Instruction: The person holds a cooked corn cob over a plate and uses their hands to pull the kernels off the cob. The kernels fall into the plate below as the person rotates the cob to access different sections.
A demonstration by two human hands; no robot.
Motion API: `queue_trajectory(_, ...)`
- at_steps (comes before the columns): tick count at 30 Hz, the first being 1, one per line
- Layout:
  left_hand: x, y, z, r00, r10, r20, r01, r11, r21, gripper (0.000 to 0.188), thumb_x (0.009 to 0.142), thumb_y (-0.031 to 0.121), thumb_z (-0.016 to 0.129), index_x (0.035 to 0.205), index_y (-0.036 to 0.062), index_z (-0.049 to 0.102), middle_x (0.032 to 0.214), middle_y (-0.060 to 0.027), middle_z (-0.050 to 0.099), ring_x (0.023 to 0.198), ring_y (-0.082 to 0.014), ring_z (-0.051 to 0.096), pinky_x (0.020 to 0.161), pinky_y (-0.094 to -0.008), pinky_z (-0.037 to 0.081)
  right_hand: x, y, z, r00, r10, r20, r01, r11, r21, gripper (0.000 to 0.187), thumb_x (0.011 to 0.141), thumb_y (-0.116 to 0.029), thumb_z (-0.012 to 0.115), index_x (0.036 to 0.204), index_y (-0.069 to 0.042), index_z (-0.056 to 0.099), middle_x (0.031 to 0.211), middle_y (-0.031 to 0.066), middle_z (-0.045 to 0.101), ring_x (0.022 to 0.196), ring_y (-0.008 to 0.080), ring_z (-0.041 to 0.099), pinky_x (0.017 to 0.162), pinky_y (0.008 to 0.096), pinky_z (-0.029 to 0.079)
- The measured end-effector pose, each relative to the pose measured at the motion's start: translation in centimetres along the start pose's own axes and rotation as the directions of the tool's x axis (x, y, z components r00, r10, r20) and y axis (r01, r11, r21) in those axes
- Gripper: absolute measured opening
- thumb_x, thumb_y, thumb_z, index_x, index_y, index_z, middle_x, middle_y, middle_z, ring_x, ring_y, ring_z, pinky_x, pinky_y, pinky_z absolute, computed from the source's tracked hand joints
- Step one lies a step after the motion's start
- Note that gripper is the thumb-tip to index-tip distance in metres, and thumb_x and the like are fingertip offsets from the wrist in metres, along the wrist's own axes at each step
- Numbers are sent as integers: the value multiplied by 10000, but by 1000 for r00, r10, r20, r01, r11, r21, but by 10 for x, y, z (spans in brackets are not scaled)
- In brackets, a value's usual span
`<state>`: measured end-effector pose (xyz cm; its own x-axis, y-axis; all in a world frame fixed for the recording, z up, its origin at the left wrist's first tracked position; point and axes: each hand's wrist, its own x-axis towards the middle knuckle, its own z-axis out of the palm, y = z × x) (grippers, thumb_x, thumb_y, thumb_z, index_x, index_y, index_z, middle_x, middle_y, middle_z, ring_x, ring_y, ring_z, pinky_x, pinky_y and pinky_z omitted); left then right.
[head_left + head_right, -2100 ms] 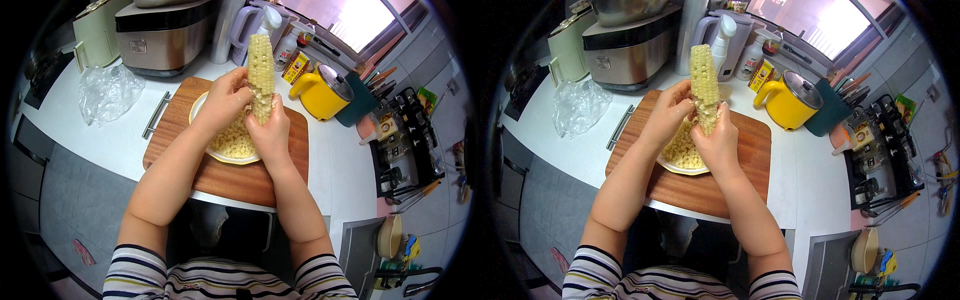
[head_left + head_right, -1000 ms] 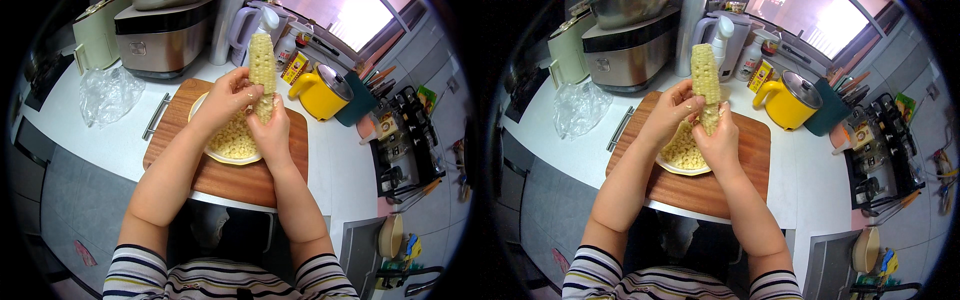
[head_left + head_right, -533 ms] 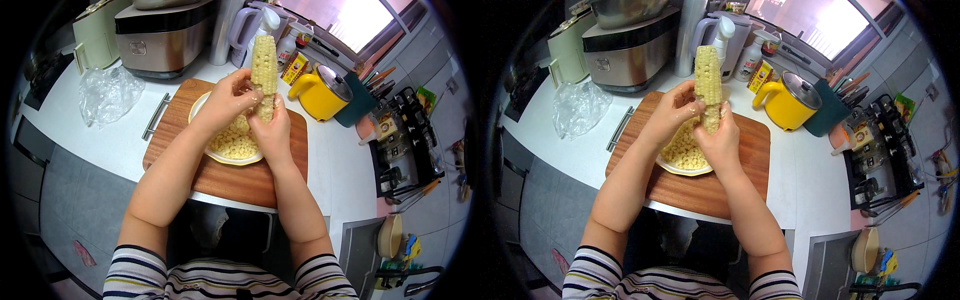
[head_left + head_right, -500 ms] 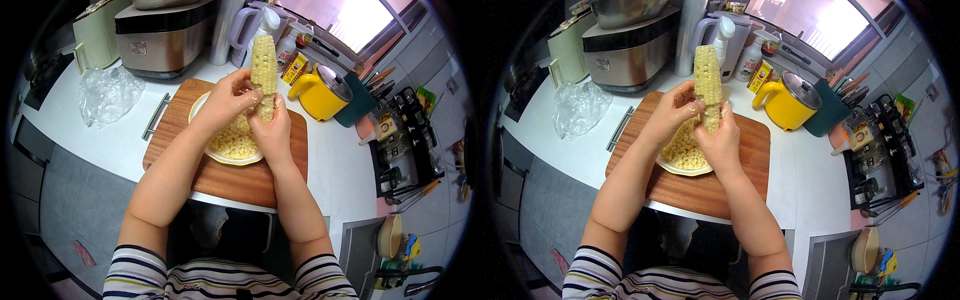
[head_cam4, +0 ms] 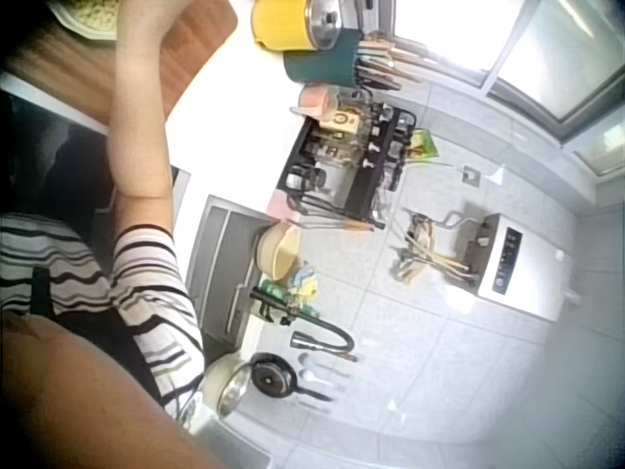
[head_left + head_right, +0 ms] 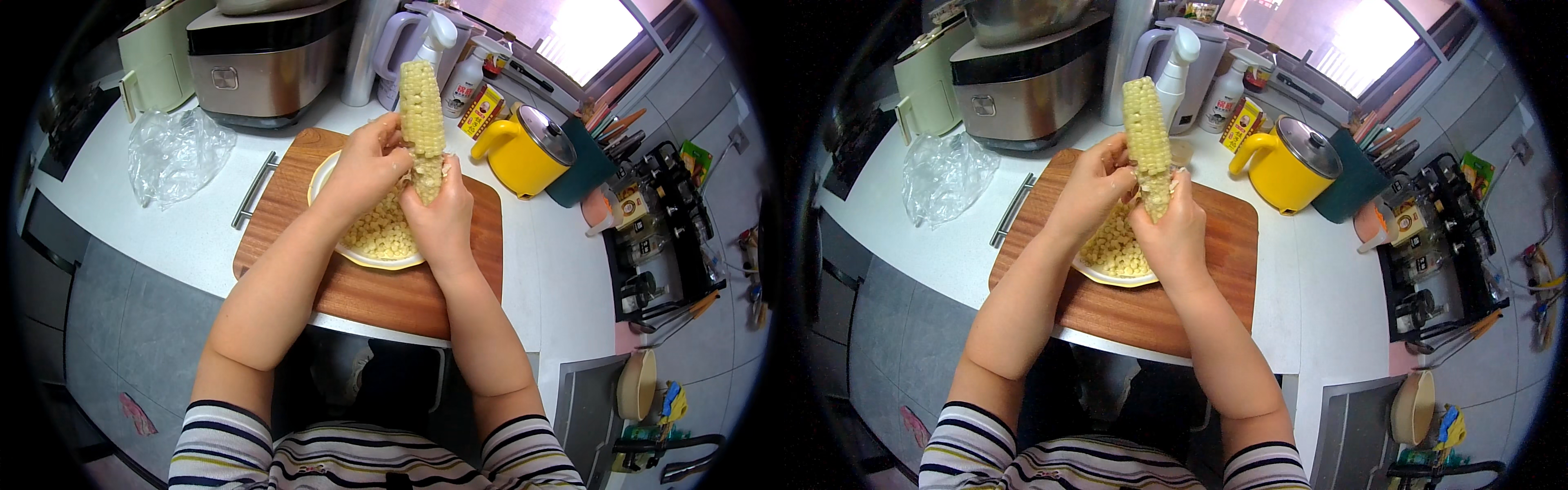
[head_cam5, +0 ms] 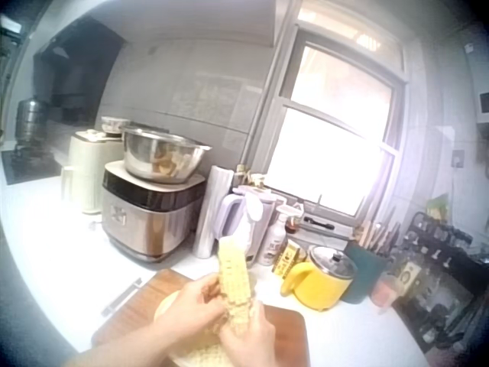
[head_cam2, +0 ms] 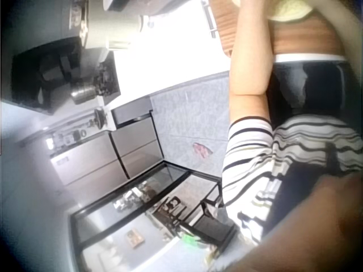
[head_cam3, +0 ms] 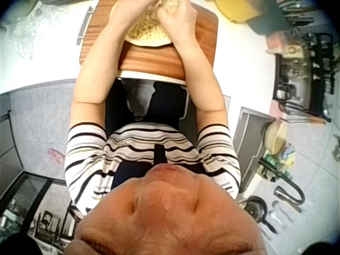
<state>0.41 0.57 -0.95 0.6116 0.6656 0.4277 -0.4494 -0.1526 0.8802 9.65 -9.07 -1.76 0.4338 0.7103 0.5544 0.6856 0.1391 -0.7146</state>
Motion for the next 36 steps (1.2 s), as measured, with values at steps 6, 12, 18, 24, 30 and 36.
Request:
queue_trajectory(6, 0, 1, -5, 999, -32, 39, 38, 984, -176, 443, 808, 18, 539, 1245, -55, 520, 1066, -88, 634, 945, -132, 601, 830, -258, 480, 0, -3, -1, 1000, 13, -7, -13, 998, 67, 343, 803, -81, 663, 1097, 9, 511, 928, 174, 688, 873, 272, 700, 739, 353, 527)
queue_trajectory(12, -1, 6, -1, 998, -62, 30, 63, 997, -41, 430, 807, 12, 544, 1232, -51, 528, 1088, -90, 639, 978, -131, 604, 856, -262, 479, 0, -2, 0, 1000, 4, -6, -4, 1000, 27, 346, 798, -74, 659, 1101, 6, 512, 917, 175, 686, 871, 282, 700, 742, 361, 526)
queue_trajectory(18, -2, 4, 3, 1000, 20, 2, -20, 999, -36, 379, 838, 105, 552, 1194, -24, 539, 987, -24, 619, 808, -56, 551, 635, -192, 419, 0, -2, -1, 1000, 11, -4, -11, 1000, 22, 344, 790, -70, 654, 1095, 3, 512, 913, 179, 684, 858, 287, 698, 743, 364, 524)
queue_trajectory(24, -2, 7, 2, 999, -33, 31, 34, 999, -4, 378, 826, 71, 499, 1188, -24, 544, 973, -20, 613, 799, -60, 546, 638, -202, 426, 0, -4, -1, 1000, 8, -5, -7, 999, 44, 339, 787, -76, 654, 1083, 4, 510, 910, 182, 682, 850, 289, 697, 734, 363, 525)
queue_trajectory(30, -1, 2, -3, 998, -65, -16, 64, 996, -60, 378, 830, 37, 510, 1200, -33, 546, 947, -33, 623, 765, -64, 538, 614, -216, 431, 0, 0, 0, 1000, -14, 8, 13, 1000, 9, 341, 788, -86, 663, 1078, 6, 510, 907, 180, 684, 843, 291, 698, 731, 361, 528)
queue_trajectory(36, -2, 2, 2, 999, -28, -24, 22, 978, -208, 338, 846, 63, 516, 1168, -25, 564, 916, -27, 617, 719, -61, 526, 604, -216, 421, 1, -1, 1, 1000, -19, -15, 20, 999, 36, 334, 801, -98, 687, 1066, 1, 511, 907, 169, 689, 865, 283, 701, 733, 359, 529)
